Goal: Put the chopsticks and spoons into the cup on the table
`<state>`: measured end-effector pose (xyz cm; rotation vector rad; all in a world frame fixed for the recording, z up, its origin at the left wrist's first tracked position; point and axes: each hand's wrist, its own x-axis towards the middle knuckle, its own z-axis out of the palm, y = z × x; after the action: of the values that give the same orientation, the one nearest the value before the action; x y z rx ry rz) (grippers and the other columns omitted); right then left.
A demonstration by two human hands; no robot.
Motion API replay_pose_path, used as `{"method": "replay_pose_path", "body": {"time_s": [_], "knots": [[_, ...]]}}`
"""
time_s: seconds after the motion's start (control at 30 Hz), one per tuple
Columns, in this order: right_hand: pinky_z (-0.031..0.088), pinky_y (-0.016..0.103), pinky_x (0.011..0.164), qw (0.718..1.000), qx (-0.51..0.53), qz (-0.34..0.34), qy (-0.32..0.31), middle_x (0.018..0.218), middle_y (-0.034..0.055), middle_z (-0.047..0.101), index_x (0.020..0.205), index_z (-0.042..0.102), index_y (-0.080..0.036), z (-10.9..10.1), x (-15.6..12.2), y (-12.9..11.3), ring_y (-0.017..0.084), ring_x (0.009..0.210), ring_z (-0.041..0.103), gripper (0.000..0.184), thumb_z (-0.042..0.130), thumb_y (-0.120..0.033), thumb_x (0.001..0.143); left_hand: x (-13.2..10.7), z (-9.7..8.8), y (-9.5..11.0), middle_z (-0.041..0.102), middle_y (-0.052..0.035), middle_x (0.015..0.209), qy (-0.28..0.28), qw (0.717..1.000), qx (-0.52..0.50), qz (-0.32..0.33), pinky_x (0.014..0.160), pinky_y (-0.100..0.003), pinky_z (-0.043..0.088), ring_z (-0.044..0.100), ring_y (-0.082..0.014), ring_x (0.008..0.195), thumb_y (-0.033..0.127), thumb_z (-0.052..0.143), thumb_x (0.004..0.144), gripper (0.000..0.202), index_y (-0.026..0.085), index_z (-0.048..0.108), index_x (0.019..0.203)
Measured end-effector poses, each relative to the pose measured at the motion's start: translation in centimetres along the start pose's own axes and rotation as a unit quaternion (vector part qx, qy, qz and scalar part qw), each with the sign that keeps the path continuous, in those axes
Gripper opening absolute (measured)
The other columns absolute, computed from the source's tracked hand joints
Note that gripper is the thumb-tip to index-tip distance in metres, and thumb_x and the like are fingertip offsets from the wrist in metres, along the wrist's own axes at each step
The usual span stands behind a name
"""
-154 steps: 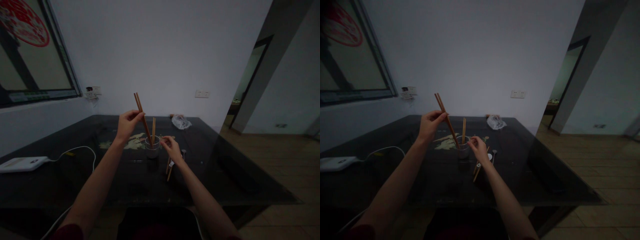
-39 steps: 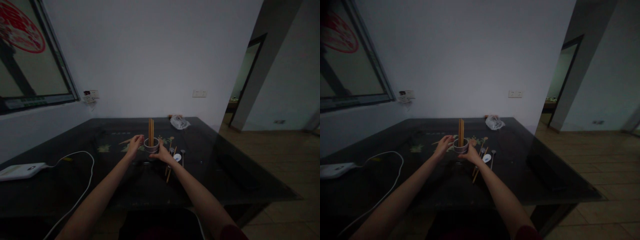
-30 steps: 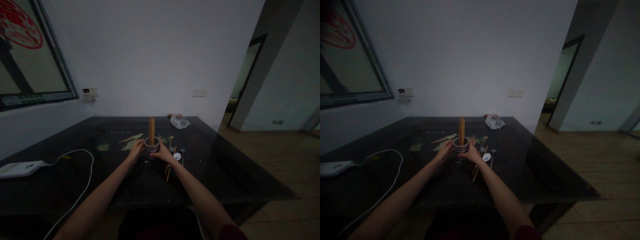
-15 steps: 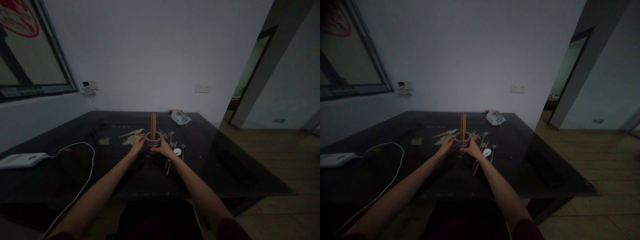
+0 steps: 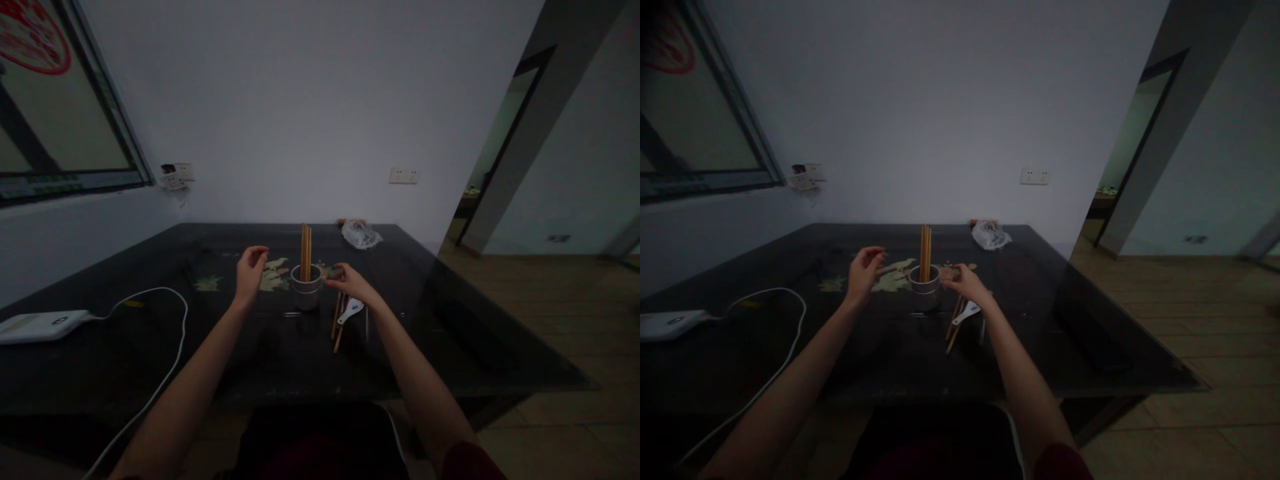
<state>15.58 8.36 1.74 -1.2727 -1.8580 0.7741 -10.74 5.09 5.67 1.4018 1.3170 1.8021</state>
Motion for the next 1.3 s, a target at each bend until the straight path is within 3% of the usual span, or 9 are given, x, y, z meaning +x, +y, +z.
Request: {"method": "replay_pose_path", "body": {"time_s": [0.1,0.17,0.23,0.3,0.33,0.43,0.53,0.87,1.3], "knots": [[0.048,0.028,0.069,0.998,-0.053,-0.018,0.0,0.087,0.0083,0.069,0.097,0.066,-0.013,-2.3,-0.6,1.0,0.019,0.078,0.064,0.031,0.068,-0.034,0.074,-2.5,0.9,3.8,0.061,-0.0033,0.086,-0.028,0.994,0.028,0.1,0.071,-0.031,0.048,0.059,-0.0188,0.081,0.035,0.054,0.081,0.018,0.022,0.057,0.094],[0.046,0.027,0.066,0.994,-0.107,0.002,-0.001,0.082,0.0077,0.07,0.086,0.069,-0.014,-3.1,-1.2,1.8,0.019,0.075,0.064,0.019,0.065,-0.031,0.077,-5.1,2.7,5.7,0.062,-0.0019,0.078,-0.125,0.984,0.049,0.116,0.062,-0.029,0.046,0.058,-0.0177,0.068,0.039,0.049,0.084,0.021,0.024,0.058,0.094],[0.045,0.026,0.066,0.984,-0.173,0.037,0.008,0.081,0.0082,0.07,0.082,0.071,-0.016,-3.4,-1.9,2.4,0.02,0.076,0.064,0.016,0.065,-0.03,0.076,-7.7,5.1,6.5,0.063,-0.003,0.077,-0.26,0.949,0.114,0.137,0.062,-0.029,0.045,0.059,-0.0178,0.068,0.041,0.049,0.084,0.022,0.023,0.061,0.089],[0.044,0.025,0.066,0.97,-0.229,0.074,0.011,0.083,0.0084,0.071,0.082,0.071,-0.017,-3.6,-2.4,2.7,0.02,0.079,0.065,0.015,0.065,-0.029,0.075,-9.6,7.2,6.2,0.064,-0.0036,0.073,-0.36,0.892,0.227,0.152,0.065,-0.028,0.045,0.06,-0.0181,0.069,0.04,0.05,0.083,0.023,0.022,0.063,0.081],[0.044,0.024,0.066,0.964,-0.25,0.091,0.009,0.084,0.0082,0.071,0.082,0.072,-0.018,-3.6,-2.6,2.8,0.019,0.08,0.065,0.015,0.065,-0.029,0.075,-10.2,8.0,5.7,0.065,-0.0039,0.076,-0.378,0.866,0.286,0.156,0.067,-0.028,0.045,0.061,-0.0186,0.072,0.039,0.049,0.084,0.023,0.021,0.063,0.082],[0.043,0.023,0.066,0.948,-0.29,0.134,0.001,0.087,0.0076,0.071,0.083,0.072,-0.019,-3.9,-2.9,2.7,0.019,0.083,0.066,0.014,0.065,-0.028,0.074,-10.8,9.1,3.7,0.068,-0.0056,0.083,-0.385,0.81,0.421,0.138,0.066,-0.028,0.044,0.063,-0.0209,0.077,0.039,0.043,0.087,0.027,0.021,0.063,0.087],[0.044,0.023,0.068,0.936,-0.312,0.163,-0.005,0.092,0.0092,0.071,0.084,0.071,-0.02,-4.1,-3.1,2.6,0.021,0.088,0.065,0.016,0.067,-0.028,0.071,-10.4,8.7,2.1,0.068,-0.0064,0.083,-0.403,0.779,0.471,0.099,0.064,-0.027,0.044,0.064,-0.0216,0.078,0.045,0.039,0.089,0.034,0.022,0.064,0.086],[0.046,0.027,0.071,0.921,-0.333,0.2,-0.019,0.096,0.011,0.07,0.086,0.07,-0.02,-4.3,-3.1,2.8,0.024,0.092,0.065,0.021,0.071,-0.031,0.068,-10.3,8.9,0.3,0.067,-0.0038,0.07,-0.475,0.798,0.368,0.042,0.051,-0.022,0.033,0.058,-0.0148,0.062,0.043,0.044,0.086,0.038,0.016,0.067,0.073],[0.046,0.027,0.073,0.919,-0.338,0.199,-0.029,0.098,0.0109,0.069,0.087,0.07,-0.02,-3.9,-3.2,2.8,0.024,0.093,0.065,0.021,0.071,-0.031,0.069,-10.7,9.3,-0.9,0.068,-0.0042,0.075,-0.465,0.816,0.34,0.044,0.053,-0.022,0.036,0.059,-0.015,0.064,0.036,0.049,0.082,0.027,0.016,0.066,0.079]]}}
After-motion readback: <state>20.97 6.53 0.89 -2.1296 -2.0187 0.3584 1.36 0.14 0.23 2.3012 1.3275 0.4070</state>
